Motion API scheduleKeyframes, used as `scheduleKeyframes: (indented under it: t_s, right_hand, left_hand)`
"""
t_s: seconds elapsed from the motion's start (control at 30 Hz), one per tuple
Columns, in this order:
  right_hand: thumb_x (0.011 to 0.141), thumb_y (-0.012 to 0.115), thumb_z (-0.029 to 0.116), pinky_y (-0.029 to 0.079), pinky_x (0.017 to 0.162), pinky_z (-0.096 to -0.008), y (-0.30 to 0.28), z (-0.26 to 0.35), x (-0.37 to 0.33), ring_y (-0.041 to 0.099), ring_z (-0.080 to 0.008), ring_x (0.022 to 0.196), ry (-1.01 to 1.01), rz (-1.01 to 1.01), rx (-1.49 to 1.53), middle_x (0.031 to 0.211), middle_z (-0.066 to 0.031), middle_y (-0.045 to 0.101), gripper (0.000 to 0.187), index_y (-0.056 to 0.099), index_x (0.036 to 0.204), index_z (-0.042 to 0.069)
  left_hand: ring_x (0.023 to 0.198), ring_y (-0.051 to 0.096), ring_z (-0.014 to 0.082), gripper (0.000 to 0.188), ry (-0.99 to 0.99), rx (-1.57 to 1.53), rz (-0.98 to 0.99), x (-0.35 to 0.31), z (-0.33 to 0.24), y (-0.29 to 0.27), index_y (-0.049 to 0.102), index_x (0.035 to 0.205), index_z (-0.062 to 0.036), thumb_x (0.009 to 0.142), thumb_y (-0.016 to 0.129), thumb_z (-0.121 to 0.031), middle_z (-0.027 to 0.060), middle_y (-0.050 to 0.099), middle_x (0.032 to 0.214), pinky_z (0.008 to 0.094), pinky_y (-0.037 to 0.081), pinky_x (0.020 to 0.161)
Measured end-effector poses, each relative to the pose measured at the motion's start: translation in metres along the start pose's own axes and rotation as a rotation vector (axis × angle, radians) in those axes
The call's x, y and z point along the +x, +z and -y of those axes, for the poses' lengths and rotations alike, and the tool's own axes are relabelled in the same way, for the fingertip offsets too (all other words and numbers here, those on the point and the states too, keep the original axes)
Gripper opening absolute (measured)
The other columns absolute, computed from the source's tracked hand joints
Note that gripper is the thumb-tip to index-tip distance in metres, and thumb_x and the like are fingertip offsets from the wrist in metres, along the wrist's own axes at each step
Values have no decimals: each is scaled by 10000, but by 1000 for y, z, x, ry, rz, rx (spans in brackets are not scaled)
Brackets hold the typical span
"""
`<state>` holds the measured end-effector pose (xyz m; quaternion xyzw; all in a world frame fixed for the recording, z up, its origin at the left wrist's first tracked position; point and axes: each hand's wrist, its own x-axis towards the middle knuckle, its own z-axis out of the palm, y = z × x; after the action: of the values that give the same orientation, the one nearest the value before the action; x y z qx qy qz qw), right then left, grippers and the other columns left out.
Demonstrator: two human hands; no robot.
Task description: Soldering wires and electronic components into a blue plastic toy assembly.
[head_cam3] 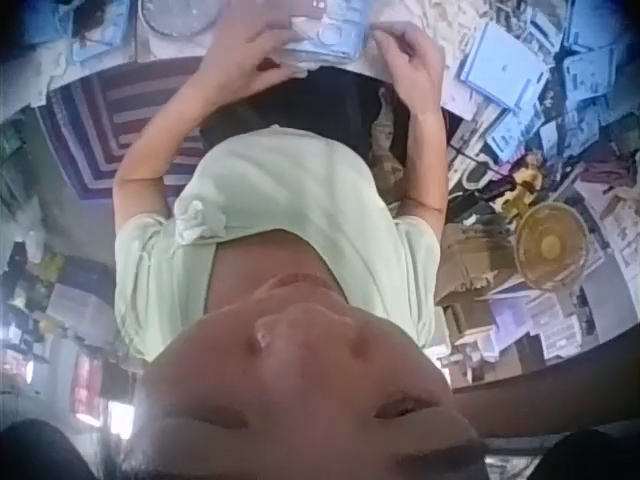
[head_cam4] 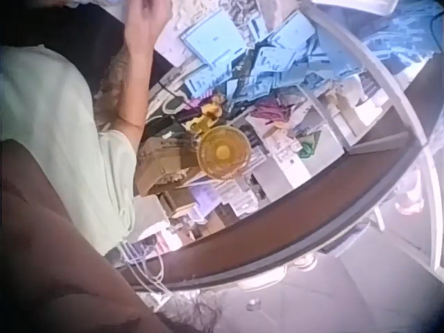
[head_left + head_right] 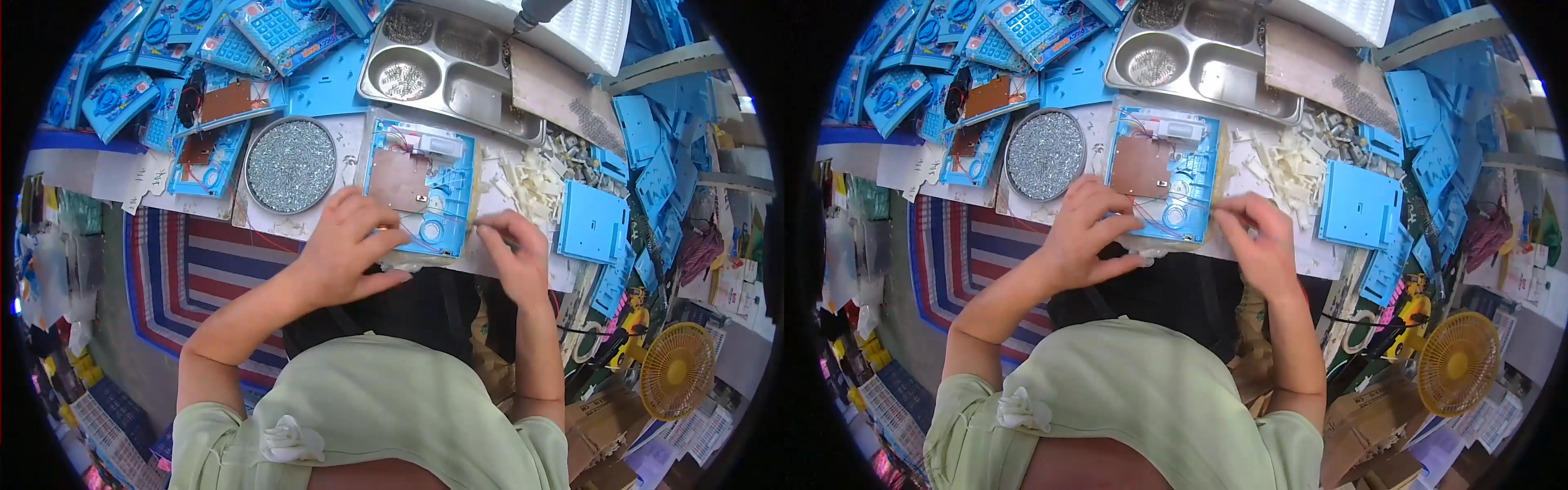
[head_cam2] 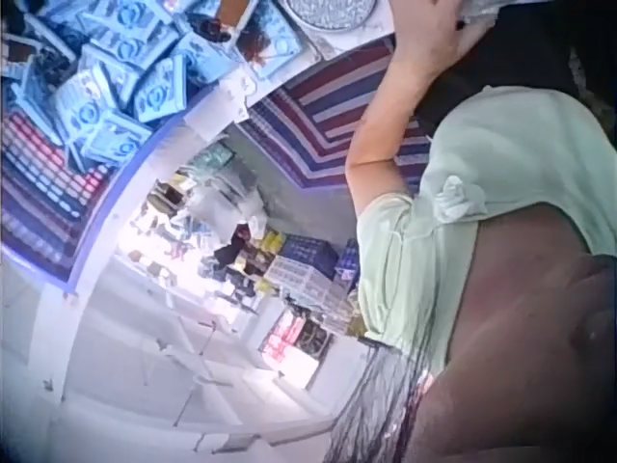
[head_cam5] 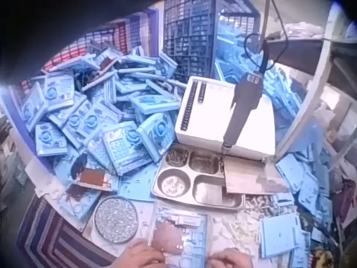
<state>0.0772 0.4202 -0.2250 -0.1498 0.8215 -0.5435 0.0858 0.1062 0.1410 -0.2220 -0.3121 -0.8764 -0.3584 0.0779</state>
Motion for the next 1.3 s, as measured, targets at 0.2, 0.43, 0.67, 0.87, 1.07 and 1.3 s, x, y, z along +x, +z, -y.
scheduleKeyframes:
  t_s: [0.2,0.43,0.67,0.87,1.07,1.3]
  right_hand:
    - [796,769,95,528,787,-412,-2,46,-23,619,-300,876,-330,422,-70,950,-75,675,307,730,1101,79]
    - [755,804,232,422,908,-452,43,12,6,532,-268,969,-555,90,-614,990,-26,601,445,711,1175,120]
    - [782,781,173,429,866,-446,100,20,5,555,-276,959,-490,21,-513,997,-71,613,355,679,1103,64]
    - [759,812,202,403,848,-464,112,23,9,564,-295,955,-464,30,-620,987,-83,618,317,642,999,85]
    - [758,805,235,418,875,-465,95,29,9,571,-283,1020,-406,95,-657,1049,-73,623,379,664,1085,105]
    - [886,766,122,520,686,-279,-92,29,119,629,-110,723,-104,-264,-58,829,-27,719,130,757,976,30]
  left_hand:
    - [906,627,245,284,153,38,128,-1,-5,36,697,1089,-106,820,747,-184,42,631,975,427,449,857]
    - [698,635,267,120,16,72,-95,-25,17,13,680,925,-76,847,716,-159,56,614,843,407,490,589]
    - [630,598,309,157,-205,161,104,-67,8,6,607,800,-79,859,733,-152,86,534,765,427,482,547]
    - [776,647,310,125,-178,29,385,-64,0,-15,631,941,-87,896,686,-190,100,609,852,428,523,678]
    - [785,623,370,206,-84,-162,72,-33,37,1,685,1046,-82,866,760,-147,128,615,898,443,509,686]
    - [753,638,259,229,-65,-203,35,-41,50,1,745,1006,-101,800,843,-126,73,614,881,368,523,640]
